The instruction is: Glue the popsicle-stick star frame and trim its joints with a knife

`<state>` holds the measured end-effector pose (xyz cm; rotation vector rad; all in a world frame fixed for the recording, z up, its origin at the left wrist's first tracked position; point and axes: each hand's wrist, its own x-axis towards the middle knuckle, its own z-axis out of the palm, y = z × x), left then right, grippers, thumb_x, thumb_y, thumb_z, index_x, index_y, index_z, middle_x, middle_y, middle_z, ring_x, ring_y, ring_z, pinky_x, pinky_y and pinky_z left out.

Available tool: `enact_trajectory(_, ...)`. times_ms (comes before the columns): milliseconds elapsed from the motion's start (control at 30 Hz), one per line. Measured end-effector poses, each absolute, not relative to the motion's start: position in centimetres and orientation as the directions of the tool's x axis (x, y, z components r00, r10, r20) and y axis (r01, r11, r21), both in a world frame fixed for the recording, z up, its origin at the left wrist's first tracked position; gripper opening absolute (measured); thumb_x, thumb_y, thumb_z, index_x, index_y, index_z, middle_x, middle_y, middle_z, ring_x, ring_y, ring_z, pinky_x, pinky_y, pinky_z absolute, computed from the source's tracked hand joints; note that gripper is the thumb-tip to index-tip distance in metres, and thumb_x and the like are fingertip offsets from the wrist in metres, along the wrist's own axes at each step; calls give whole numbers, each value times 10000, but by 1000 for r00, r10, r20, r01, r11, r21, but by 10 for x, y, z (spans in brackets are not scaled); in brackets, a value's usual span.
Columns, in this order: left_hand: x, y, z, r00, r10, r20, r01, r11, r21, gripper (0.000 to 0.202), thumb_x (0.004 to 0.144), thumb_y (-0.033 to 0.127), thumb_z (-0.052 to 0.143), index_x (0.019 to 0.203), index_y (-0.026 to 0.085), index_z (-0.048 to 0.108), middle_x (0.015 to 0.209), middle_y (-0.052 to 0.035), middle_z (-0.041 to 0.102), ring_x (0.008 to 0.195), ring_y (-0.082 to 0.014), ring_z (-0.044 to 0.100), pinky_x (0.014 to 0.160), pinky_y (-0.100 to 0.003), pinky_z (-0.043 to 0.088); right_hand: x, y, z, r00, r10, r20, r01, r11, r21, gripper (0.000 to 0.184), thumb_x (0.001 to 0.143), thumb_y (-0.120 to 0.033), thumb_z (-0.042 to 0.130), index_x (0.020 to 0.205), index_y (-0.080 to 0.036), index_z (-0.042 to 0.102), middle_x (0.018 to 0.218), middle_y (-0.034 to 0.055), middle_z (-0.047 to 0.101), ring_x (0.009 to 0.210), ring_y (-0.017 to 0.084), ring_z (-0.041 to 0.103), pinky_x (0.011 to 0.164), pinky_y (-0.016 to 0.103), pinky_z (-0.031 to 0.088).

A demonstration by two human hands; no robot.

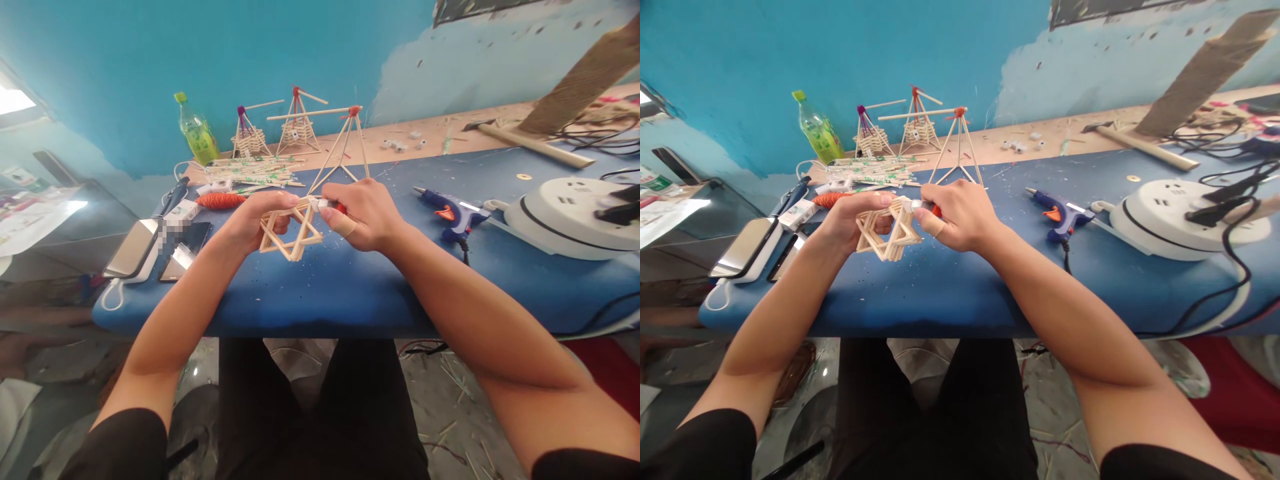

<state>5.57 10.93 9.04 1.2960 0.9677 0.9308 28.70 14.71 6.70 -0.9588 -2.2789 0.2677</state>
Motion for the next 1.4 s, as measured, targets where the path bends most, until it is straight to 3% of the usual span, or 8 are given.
enact_trajectory(100, 57, 107, 90, 358, 931, -73, 16, 72, 997, 348, 617, 474, 924, 758, 184, 794, 584, 13, 506, 540, -107, 379, 521, -294, 232, 297, 156, 72, -408, 775, 483, 640, 619, -454, 428, 979, -640, 408, 748, -282, 371, 655, 18, 449, 631, 191, 312, 681, 393, 234)
enact_trajectory(200, 59, 108, 89, 310, 949, -56, 29, 49, 998, 373, 627, 503, 937, 758, 186, 787, 560, 31, 482, 526, -102, 363, 520, -291, 212, 304, 161, 76, -375, 770, 516, 619, 622, -479, 398, 999, -570, 406, 734, -278, 347, 670, 26, 446, 654, 196, 350, 697, 398, 261)
enact_trajectory(367, 59, 112, 86, 98, 991, 95, 46, -100, 994, 333, 651, 452, 924, 754, 205, 725, 590, 49, 505, 552, -96, 356, 553, -293, 231, 296, 152, 71, -508, 700, 502, 569, 710, -415, 482, 972, -713, 423, 755, -285, 379, 619, 3, 403, 638, 196, 360, 673, 382, 246)
enact_trajectory(533, 59, 112, 85, 6, 989, 145, 95, -144, 985, 251, 713, 366, 905, 780, 209, 721, 609, 50, 519, 559, -101, 373, 576, -296, 247, 287, 144, 65, -510, 715, 478, 657, 683, -320, 533, 948, -786, 369, 771, -287, 425, 618, 32, 521, 631, 212, 421, 659, 366, 222)
enact_trajectory(667, 62, 110, 84, -3, 985, 171, 98, -170, 981, 242, 696, 348, 915, 775, 204, 738, 611, 51, 524, 574, -100, 377, 579, -296, 270, 285, 144, 64, -499, 731, 466, 685, 662, -305, 540, 946, -798, 360, 785, -285, 408, 631, 41, 553, 621, 207, 394, 659, 366, 213)
enact_trajectory(900, 67, 109, 82, 14, 984, 179, 40, -180, 983, 231, 767, 379, 879, 831, 206, 740, 636, 47, 551, 570, -102, 401, 578, -289, 296, 281, 141, 63, -468, 750, 467, 683, 642, -347, 542, 973, -791, 343, 799, -285, 429, 626, 28, 477, 624, 208, 356, 660, 370, 221)
enact_trajectory(1200, 69, 111, 77, -32, 960, 277, 36, -276, 961, 230, 693, 349, 850, 846, 198, 768, 656, 25, 619, 626, -122, 469, 602, -274, 348, 276, 135, 66, -406, 794, 452, 741, 576, -345, 479, 989, -707, 359, 814, -274, 466, 658, 38, 494, 642, 199, 318, 646, 370, 204)
enact_trajectory(1400, 65, 113, 76, -6, 970, 244, 54, -243, 968, 242, 678, 365, 859, 825, 190, 781, 645, 25, 618, 573, -102, 436, 574, -279, 341, 277, 134, 70, -407, 814, 415, 763, 552, -336, 474, 985, -704, 359, 822, -270, 461, 678, 39, 491, 656, 194, 319, 668, 369, 203)
